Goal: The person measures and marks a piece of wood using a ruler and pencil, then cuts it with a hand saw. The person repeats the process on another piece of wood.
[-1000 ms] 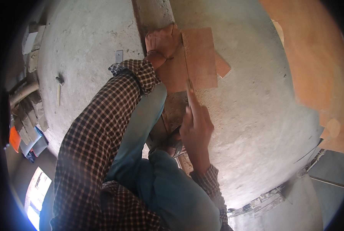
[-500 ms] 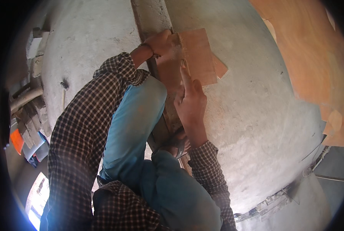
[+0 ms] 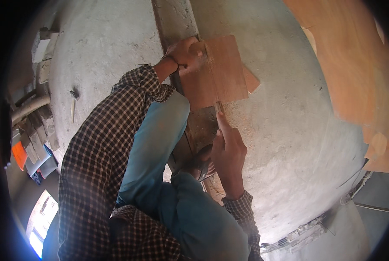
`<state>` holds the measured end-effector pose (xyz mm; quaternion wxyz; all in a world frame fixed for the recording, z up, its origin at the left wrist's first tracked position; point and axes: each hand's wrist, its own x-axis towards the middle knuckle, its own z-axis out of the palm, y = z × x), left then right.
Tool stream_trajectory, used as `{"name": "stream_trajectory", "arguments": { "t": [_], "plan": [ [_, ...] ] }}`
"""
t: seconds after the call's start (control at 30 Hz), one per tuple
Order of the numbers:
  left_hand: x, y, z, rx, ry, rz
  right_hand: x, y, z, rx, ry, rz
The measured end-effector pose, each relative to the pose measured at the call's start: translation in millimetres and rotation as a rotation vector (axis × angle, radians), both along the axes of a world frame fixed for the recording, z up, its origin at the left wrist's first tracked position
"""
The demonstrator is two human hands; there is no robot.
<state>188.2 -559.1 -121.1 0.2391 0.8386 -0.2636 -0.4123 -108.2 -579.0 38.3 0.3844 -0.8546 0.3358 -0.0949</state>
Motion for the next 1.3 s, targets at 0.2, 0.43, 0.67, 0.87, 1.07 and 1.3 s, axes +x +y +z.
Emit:
{"name": "stream_trajectory", "arguments": {
  "t": [0.2,0.43,0.67,0.87,1.07,1.3],
  "plan": [
    [7.0,-4.2,18.1,0.055,0.031,-0.106,45.6,-13.6,-33.0,-0.024,-0.093,0.008],
    [-4.1,-7.5,17.2,0.009,-0.105,-0.093,38.9,-5.3,-21.8,-0.004,-0.074,-0.024],
    [-0.9,8.9,-6.1,-0.075,-0.173,-0.119,-1.5,4.0,15.2,0.008,0.069,0.009],
    [2.2,1.7,-1.4,-0.040,-0.191,-0.167,45.4,-13.9,-36.0,-0.058,-0.073,0.019],
    [5.4,17.3,-16.4,-0.164,-0.249,-0.086,-21.3,8.5,25.3,0.016,0.099,0.017],
    [3.0,-4.3,9.0,-0.029,-0.080,-0.136,33.6,-14.4,-35.3,-0.061,-0.104,0.009]
  ]
}}
